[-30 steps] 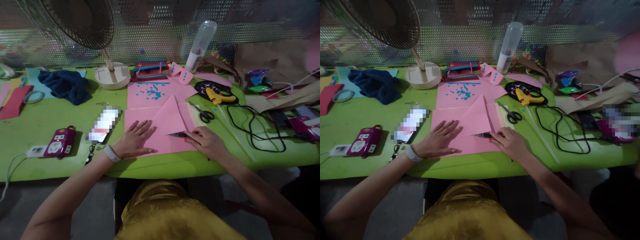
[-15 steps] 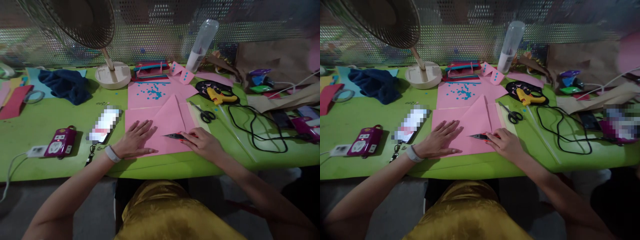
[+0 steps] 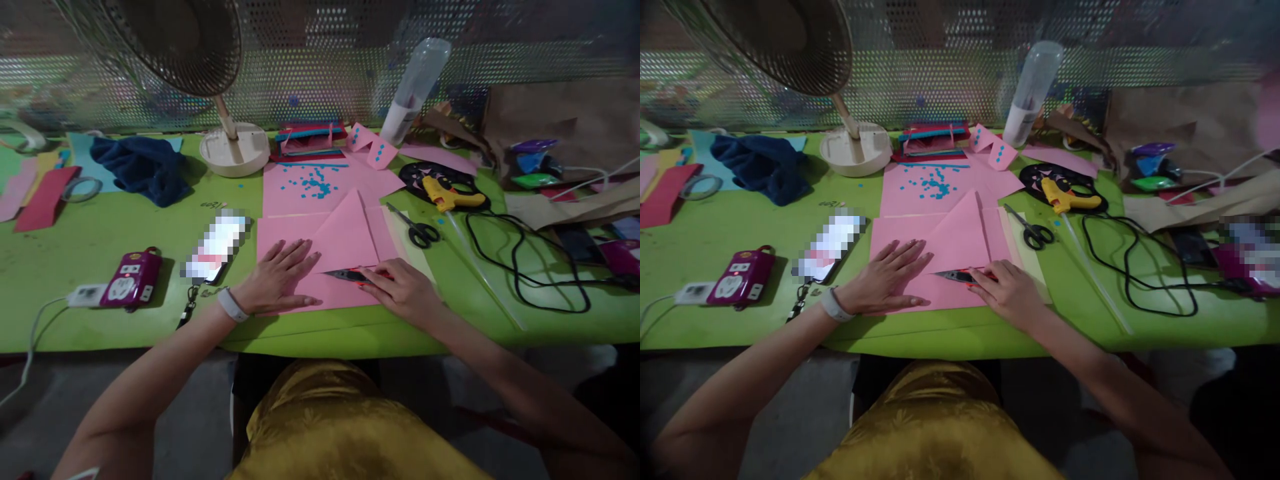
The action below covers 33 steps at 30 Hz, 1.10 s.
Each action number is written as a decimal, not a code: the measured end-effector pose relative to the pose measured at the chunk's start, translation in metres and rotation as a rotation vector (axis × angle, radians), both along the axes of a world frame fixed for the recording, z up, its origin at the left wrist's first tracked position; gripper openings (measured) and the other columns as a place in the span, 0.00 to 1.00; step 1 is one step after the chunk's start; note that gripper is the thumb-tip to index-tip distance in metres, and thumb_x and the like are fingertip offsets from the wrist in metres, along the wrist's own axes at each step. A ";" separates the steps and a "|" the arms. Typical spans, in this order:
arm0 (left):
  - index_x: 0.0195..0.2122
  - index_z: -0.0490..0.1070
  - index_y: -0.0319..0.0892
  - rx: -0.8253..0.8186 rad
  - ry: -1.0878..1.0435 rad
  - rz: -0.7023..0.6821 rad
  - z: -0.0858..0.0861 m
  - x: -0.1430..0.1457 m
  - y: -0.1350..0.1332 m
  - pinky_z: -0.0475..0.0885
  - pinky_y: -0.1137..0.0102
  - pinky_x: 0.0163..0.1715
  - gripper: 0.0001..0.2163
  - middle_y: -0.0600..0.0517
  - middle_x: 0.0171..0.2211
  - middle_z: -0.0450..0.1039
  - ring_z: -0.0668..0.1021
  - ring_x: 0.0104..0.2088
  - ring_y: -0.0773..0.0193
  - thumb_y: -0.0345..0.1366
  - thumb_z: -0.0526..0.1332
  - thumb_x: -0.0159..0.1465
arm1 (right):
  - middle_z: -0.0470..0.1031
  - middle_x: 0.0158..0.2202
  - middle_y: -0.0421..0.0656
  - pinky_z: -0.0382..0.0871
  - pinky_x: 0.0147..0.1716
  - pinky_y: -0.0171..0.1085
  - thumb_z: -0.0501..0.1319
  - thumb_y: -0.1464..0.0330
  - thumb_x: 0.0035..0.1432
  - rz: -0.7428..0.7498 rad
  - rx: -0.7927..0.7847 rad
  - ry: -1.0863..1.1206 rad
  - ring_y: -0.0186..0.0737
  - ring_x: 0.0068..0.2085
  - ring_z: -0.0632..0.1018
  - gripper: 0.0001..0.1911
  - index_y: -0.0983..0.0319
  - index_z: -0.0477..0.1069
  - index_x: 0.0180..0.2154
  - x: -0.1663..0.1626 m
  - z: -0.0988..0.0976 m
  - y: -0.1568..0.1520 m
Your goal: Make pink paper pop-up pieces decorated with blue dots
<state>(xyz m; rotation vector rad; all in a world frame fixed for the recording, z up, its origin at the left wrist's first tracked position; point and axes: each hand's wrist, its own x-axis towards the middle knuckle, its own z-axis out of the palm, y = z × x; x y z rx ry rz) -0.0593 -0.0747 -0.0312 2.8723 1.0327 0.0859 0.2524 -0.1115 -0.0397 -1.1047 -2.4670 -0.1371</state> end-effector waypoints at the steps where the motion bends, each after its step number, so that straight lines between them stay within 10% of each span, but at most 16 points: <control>1: 0.72 0.42 0.44 -0.001 0.001 0.000 0.000 0.000 0.000 0.40 0.54 0.69 0.41 0.44 0.72 0.40 0.48 0.72 0.52 0.64 0.46 0.64 | 0.76 0.37 0.49 0.72 0.37 0.41 0.61 0.64 0.65 0.005 -0.007 0.002 0.43 0.39 0.75 0.15 0.64 0.76 0.49 0.000 0.000 0.000; 16: 0.72 0.43 0.46 -0.032 -0.047 0.002 -0.002 -0.001 0.001 0.42 0.51 0.69 0.42 0.45 0.72 0.42 0.49 0.71 0.49 0.64 0.49 0.63 | 0.75 0.37 0.48 0.72 0.38 0.41 0.60 0.63 0.65 0.003 -0.035 0.016 0.43 0.40 0.75 0.16 0.64 0.76 0.50 -0.013 -0.001 -0.003; 24: 0.63 0.64 0.45 -0.151 -0.271 0.020 0.001 -0.029 0.027 0.60 0.59 0.66 0.20 0.49 0.65 0.64 0.65 0.65 0.62 0.35 0.45 0.73 | 0.74 0.37 0.48 0.71 0.37 0.42 0.59 0.63 0.66 -0.023 -0.041 -0.025 0.44 0.39 0.74 0.16 0.61 0.74 0.52 -0.013 0.000 -0.005; 33: 0.66 0.60 0.44 -0.042 -0.118 -0.041 -0.017 -0.032 0.025 0.56 0.58 0.68 0.23 0.46 0.68 0.57 0.59 0.68 0.62 0.26 0.46 0.71 | 0.75 0.37 0.49 0.69 0.38 0.42 0.59 0.63 0.66 -0.018 -0.026 -0.074 0.46 0.39 0.74 0.11 0.65 0.73 0.44 -0.032 0.007 -0.003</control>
